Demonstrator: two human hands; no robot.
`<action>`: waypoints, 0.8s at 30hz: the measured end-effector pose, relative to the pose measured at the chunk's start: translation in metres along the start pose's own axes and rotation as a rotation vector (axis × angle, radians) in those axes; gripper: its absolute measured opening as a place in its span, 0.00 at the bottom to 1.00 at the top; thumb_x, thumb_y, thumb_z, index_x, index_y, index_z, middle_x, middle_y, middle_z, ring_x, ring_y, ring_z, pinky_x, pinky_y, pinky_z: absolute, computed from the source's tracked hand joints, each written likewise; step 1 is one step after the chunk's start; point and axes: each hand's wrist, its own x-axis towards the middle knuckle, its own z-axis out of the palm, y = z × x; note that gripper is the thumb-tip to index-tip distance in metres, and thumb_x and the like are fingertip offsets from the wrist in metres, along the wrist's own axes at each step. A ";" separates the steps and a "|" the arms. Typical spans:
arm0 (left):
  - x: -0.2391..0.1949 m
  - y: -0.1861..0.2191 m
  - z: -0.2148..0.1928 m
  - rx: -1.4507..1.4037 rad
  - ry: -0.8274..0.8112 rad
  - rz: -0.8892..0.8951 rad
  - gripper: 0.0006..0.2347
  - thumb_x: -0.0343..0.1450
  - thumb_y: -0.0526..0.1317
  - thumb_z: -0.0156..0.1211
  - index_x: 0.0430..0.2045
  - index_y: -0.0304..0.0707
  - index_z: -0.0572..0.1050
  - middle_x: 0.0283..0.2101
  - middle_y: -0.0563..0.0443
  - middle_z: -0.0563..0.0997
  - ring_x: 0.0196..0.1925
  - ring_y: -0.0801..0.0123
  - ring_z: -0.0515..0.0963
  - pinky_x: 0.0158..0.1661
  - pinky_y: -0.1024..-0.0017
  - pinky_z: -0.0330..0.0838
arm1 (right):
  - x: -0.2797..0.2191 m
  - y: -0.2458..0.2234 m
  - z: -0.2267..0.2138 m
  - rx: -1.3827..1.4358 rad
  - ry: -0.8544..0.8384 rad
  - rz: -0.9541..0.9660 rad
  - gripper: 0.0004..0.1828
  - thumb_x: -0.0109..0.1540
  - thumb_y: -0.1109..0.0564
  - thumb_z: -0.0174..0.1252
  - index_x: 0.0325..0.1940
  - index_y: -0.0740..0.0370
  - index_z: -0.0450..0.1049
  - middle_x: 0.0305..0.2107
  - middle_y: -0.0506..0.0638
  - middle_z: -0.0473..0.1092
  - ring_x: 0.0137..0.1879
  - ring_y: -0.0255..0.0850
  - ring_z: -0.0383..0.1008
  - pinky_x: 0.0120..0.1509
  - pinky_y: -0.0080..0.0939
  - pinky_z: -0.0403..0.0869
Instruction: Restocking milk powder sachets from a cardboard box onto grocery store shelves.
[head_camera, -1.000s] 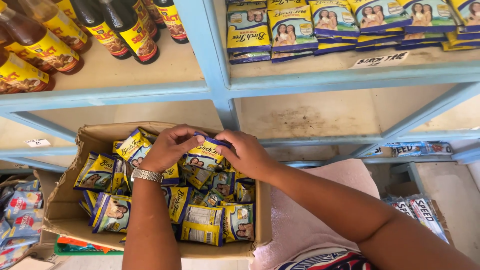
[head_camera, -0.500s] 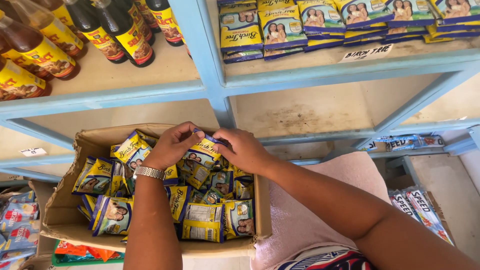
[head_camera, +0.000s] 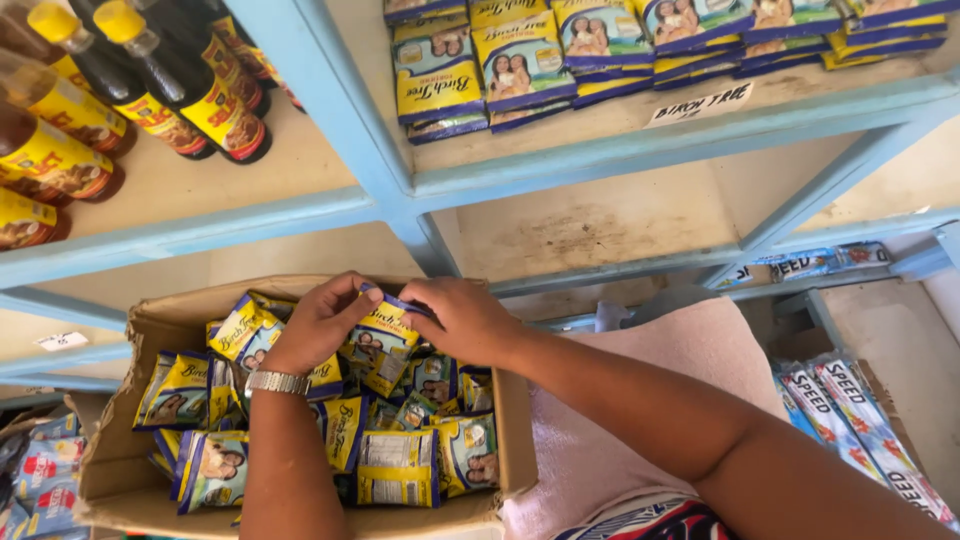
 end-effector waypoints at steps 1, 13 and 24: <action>0.000 -0.004 0.000 0.001 -0.008 -0.003 0.06 0.75 0.40 0.58 0.36 0.36 0.77 0.34 0.61 0.78 0.39 0.83 0.73 0.41 0.79 0.70 | -0.001 -0.004 -0.004 0.001 0.004 0.007 0.12 0.66 0.51 0.59 0.48 0.60 0.72 0.36 0.58 0.76 0.45 0.56 0.78 0.48 0.54 0.73; -0.001 -0.020 -0.001 -0.084 0.019 -0.087 0.07 0.76 0.40 0.58 0.33 0.36 0.76 0.32 0.61 0.77 0.37 0.83 0.73 0.39 0.79 0.69 | -0.098 0.039 -0.021 0.174 0.448 -0.163 0.09 0.71 0.63 0.52 0.55 0.62 0.64 0.57 0.58 0.62 0.65 0.48 0.64 0.73 0.47 0.64; 0.000 -0.016 0.000 -0.039 0.046 -0.117 0.06 0.75 0.40 0.58 0.37 0.36 0.77 0.34 0.61 0.78 0.38 0.82 0.73 0.41 0.79 0.70 | -0.151 0.125 -0.010 -0.338 -0.201 0.349 0.14 0.54 0.59 0.64 0.44 0.53 0.78 0.43 0.54 0.67 0.54 0.55 0.63 0.53 0.57 0.61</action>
